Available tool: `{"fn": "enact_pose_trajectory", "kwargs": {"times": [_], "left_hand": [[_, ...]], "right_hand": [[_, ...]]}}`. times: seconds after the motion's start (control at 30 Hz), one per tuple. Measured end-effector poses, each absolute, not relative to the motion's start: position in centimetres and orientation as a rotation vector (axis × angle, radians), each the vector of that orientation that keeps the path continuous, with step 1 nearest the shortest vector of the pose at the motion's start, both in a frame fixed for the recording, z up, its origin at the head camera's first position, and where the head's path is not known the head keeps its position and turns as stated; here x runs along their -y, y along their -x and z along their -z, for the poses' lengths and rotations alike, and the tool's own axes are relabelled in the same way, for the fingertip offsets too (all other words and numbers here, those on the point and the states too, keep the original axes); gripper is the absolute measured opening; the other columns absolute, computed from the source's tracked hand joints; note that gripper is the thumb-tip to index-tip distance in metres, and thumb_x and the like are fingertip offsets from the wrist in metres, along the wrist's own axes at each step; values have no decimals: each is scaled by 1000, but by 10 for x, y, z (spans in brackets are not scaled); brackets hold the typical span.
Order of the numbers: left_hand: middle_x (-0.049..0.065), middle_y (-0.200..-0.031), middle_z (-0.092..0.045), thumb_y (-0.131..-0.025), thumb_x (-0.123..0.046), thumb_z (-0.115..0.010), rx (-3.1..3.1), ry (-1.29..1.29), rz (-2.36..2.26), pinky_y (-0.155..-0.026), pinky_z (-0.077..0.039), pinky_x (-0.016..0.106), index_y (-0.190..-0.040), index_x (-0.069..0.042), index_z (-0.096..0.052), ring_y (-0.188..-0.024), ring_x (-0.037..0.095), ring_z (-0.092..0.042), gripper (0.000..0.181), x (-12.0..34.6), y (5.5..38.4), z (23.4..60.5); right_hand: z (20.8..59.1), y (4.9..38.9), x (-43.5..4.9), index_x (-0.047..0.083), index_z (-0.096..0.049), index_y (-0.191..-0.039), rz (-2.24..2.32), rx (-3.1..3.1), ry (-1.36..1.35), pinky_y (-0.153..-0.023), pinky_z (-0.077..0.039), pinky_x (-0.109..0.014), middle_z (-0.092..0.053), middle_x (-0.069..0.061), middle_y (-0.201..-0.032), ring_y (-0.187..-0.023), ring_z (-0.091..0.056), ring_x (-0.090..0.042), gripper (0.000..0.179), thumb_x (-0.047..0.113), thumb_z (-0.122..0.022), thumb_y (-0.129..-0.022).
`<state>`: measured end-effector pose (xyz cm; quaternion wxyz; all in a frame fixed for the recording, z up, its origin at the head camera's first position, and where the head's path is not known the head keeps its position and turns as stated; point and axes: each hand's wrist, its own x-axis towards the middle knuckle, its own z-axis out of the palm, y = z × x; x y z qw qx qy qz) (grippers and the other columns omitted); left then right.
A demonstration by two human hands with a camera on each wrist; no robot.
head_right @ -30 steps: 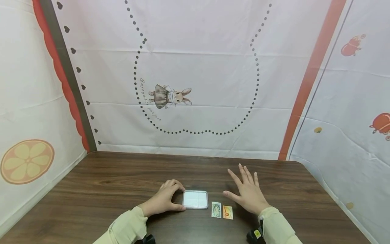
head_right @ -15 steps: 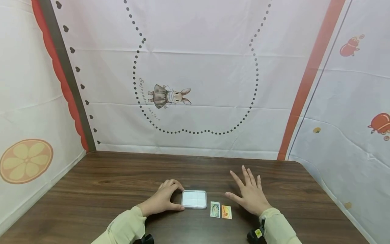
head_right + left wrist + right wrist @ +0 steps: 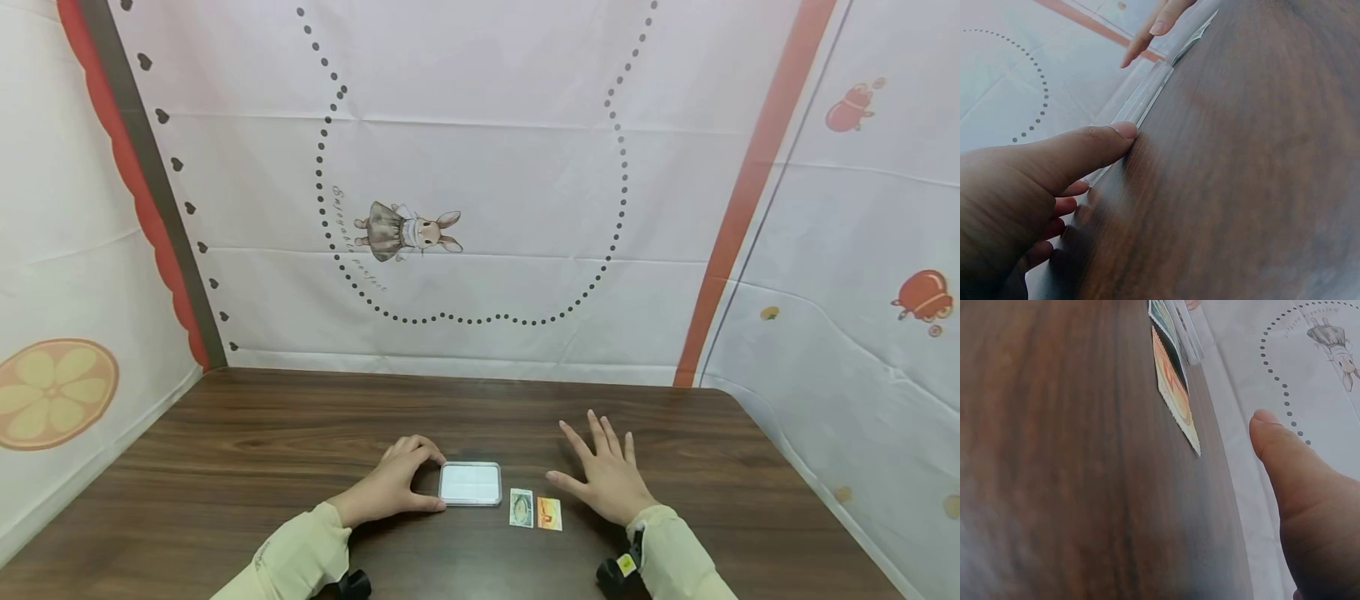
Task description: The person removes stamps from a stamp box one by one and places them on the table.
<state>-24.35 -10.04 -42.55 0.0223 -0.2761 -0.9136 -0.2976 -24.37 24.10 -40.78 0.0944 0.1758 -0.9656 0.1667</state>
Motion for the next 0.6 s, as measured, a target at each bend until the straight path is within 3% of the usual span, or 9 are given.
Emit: {"fn": "enact_pose_trajectory", "kwargs": {"times": [0.33, 0.6], "left_hand": [[5, -121, -51, -76, -43, -79, 2843, 848, 902, -100, -32, 50, -117, -13, -61, -116, 25, -44, 55, 100, 241, 423], [7, -122, -52, -73, -48, -80, 2861, 828, 871, -99, -32, 51, -124, -8, -59, -117, 27, -44, 68, 101, 242, 420]], "right_hand": [[408, 244, -240, 18, -34, -150, -507, 2862, -524, -106, -4, -72, -16, -27, -157, -143, -15, -50, 79, 59, -58, -87], [410, 245, -242, 17, -34, -150, -523, 2875, -525, -106, -5, -73, -17, -28, -156, -142, -16, -51, 79, 59, -58, -87]]}}
